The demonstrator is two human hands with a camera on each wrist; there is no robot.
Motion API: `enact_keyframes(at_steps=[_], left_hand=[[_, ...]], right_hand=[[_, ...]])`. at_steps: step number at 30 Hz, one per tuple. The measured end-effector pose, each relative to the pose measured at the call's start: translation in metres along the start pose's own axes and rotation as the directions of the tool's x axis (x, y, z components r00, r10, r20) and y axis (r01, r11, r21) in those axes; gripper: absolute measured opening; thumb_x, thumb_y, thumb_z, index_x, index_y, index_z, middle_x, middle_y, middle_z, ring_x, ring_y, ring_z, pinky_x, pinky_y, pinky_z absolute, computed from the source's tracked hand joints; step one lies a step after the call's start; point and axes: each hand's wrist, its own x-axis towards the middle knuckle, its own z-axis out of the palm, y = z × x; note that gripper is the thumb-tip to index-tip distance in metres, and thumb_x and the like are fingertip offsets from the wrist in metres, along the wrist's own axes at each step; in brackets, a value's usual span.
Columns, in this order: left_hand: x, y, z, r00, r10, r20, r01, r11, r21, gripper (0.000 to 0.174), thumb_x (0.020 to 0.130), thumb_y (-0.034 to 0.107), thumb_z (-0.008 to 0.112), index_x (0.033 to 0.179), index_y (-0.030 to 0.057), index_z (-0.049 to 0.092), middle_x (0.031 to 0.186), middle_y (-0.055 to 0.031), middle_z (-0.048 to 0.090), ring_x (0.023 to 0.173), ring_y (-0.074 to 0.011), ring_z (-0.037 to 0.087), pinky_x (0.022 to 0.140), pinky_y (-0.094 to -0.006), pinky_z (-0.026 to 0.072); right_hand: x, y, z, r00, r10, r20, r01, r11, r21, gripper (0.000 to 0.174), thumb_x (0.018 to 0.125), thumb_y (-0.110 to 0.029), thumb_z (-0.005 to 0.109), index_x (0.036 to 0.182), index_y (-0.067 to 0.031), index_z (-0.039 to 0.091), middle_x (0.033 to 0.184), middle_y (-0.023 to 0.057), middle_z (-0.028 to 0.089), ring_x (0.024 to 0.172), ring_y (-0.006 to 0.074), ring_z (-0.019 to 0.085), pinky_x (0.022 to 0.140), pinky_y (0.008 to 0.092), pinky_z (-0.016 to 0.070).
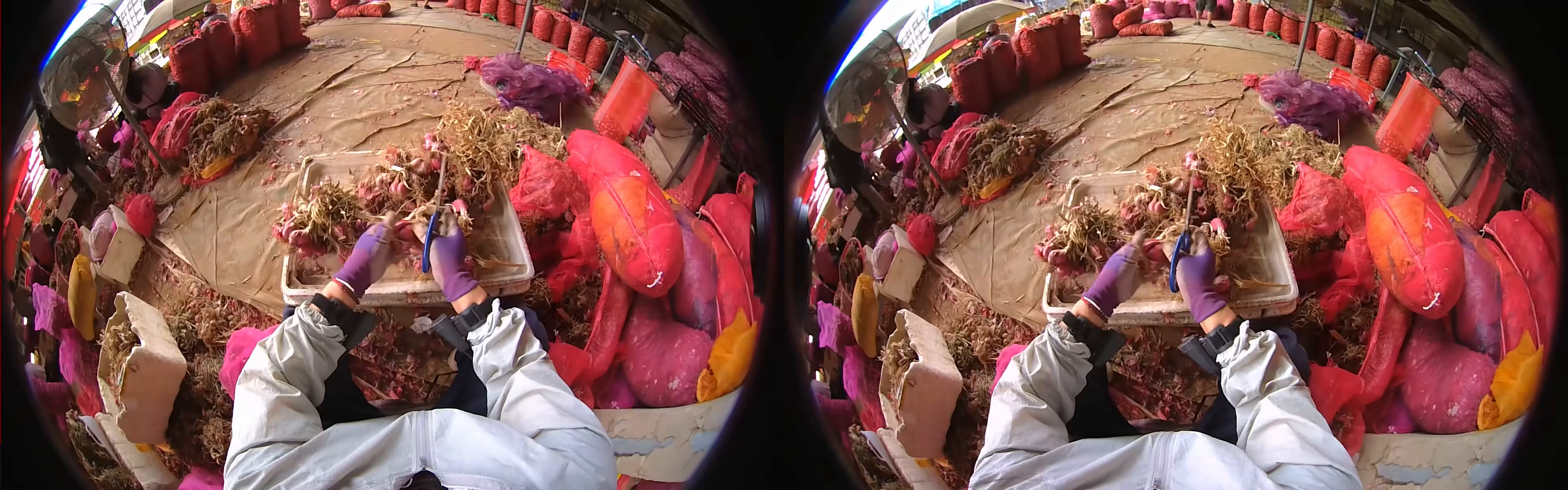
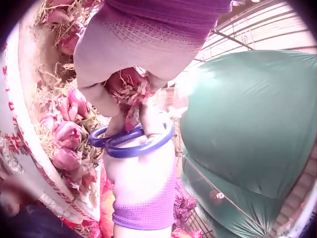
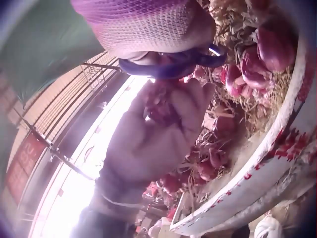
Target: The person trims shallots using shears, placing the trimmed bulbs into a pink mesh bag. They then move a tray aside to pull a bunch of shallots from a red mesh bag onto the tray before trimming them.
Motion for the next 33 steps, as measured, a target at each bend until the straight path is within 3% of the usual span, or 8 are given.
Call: enact_keyframes(at_steps=[2, 8, 19, 22, 25, 28, 30, 33], left_hand=[[-0.001, 0.005, 0.0, 1.0, -0.009, -0.017, 0.009, 1.0, 0.007, 0.026, 0.092, 0.031, 0.053, 0.096, 0.0066, 0.058, 0.086, -0.0024, 0.06, 0.081, -0.0124, 0.055, 0.075, -0.0293, 0.0449], [-0.008, 0.014, 0.019, 0.999, 0.001, -0.04, -0.002, 1.0, -0.01, 0.021, 0.09, 0.03, 0.056, 0.093, 0.0093, 0.057, 0.081, -0.0016, 0.058, 0.073, -0.0129, 0.052, 0.065, -0.0279, 0.0426], [-0.017, 0.023, 0.022, 0.985, -0.157, 0.068, 0.161, 0.985, -0.062, 0.033, 0.088, 0.041, 0.055, 0.108, 0.0142, 0.057, 0.093, 0.0009, 0.059, 0.079, -0.0131, 0.053, 0.063, -0.0266, 0.0423], [-0.015, 0.016, 0.015, 0.984, -0.181, -0.002, 0.18, 0.981, -0.077, 0.038, 0.089, 0.043, 0.053, 0.114, 0.015, 0.054, 0.094, 0.0034, 0.058, 0.083, -0.0116, 0.052, 0.065, -0.0256, 0.0418], [-0.01, 0.018, 0.009, 0.955, -0.262, 0.138, 0.25, 0.963, 0.096, 0.044, 0.09, 0.046, 0.05, 0.119, 0.0128, 0.052, 0.095, 0.0017, 0.057, 0.081, -0.01, 0.051, 0.066, -0.0236, 0.0404], [-0.008, 0.008, 0.0, 0.968, 0.204, 0.147, -0.244, 0.617, 0.748, 0.053, 0.081, 0.022, 0.069, 0.126, 0.0042, 0.045, 0.105, -0.0049, 0.058, 0.095, -0.0104, 0.054, 0.079, -0.0248, 0.0459], [-0.016, 0.03, 0.009, 0.98, -0.023, 0.198, -0.099, 0.805, 0.586, 0.057, 0.08, 0.017, 0.07, 0.128, 0.0039, 0.043, 0.114, -0.005, 0.057, 0.098, -0.013, 0.057, 0.079, -0.0269, 0.0481], [-0.014, 0.024, 0.013, 0.933, 0.081, 0.35, -0.194, 0.933, 0.302, 0.053, 0.087, 0.037, 0.059, 0.127, 0.0049, 0.043, 0.109, -0.0022, 0.058, 0.094, -0.0117, 0.057, 0.075, -0.0254, 0.0469]], right_hand=[[-0.001, -0.001, -0.002, 0.995, -0.091, -0.026, 0.083, 0.969, -0.232, 0.031, 0.081, 0.001, 0.06, 0.109, -0.0081, 0.052, 0.076, -0.002, 0.057, 0.055, 0.007, 0.052, 0.051, 0.0203, 0.0458], [-0.007, -0.029, 0.005, 0.999, -0.034, -0.007, 0.032, 0.981, -0.189, 0.03, 0.076, 0.008, 0.056, 0.1, -0.0088, 0.05, 0.068, -0.003, 0.052, 0.05, 0.0056, 0.047, 0.043, 0.0203, 0.0402], [0.004, -0.024, -0.007, 0.96, -0.135, 0.245, 0.157, 0.985, -0.074, 0.046, 0.074, 0.012, 0.054, 0.117, -0.0046, 0.048, 0.095, 0.0003, 0.058, 0.083, 0.0057, 0.053, 0.073, 0.018, 0.0437], [0.003, -0.022, -0.01, 0.931, -0.09, 0.354, 0.231, 0.897, -0.378, 0.044, 0.073, 0.013, 0.054, 0.114, -0.0039, 0.05, 0.093, -0.0009, 0.056, 0.082, 0.0038, 0.05, 0.074, 0.0167, 0.0416], [0.005, -0.014, -0.009, 0.979, -0.009, 0.202, 0.062, 0.964, -0.26, 0.041, 0.074, 0.014, 0.055, 0.111, -0.0026, 0.052, 0.086, -0.0017, 0.057, 0.073, 0.0032, 0.051, 0.067, 0.0171, 0.0434], [0.004, -0.008, -0.007, 0.983, 0.082, 0.166, -0.096, 0.992, 0.077, 0.036, 0.076, 0.01, 0.056, 0.109, -0.0032, 0.053, 0.081, 0.0002, 0.058, 0.064, 0.0066, 0.053, 0.059, 0.0203, 0.0469], [0.004, -0.02, -0.017, 0.946, 0.021, 0.323, -0.008, 0.999, -0.043, 0.036, 0.076, -0.001, 0.057, 0.111, -0.0033, 0.05, 0.081, 0.0055, 0.059, 0.065, 0.0133, 0.059, 0.059, 0.0249, 0.0527], [0.002, -0.031, -0.011, 0.933, 0.023, 0.359, -0.103, 0.973, 0.206, 0.038, 0.074, -0.003, 0.055, 0.112, -0.002, 0.048, 0.088, 0.0076, 0.061, 0.08, 0.0147, 0.062, 0.066, 0.0244, 0.0528]])
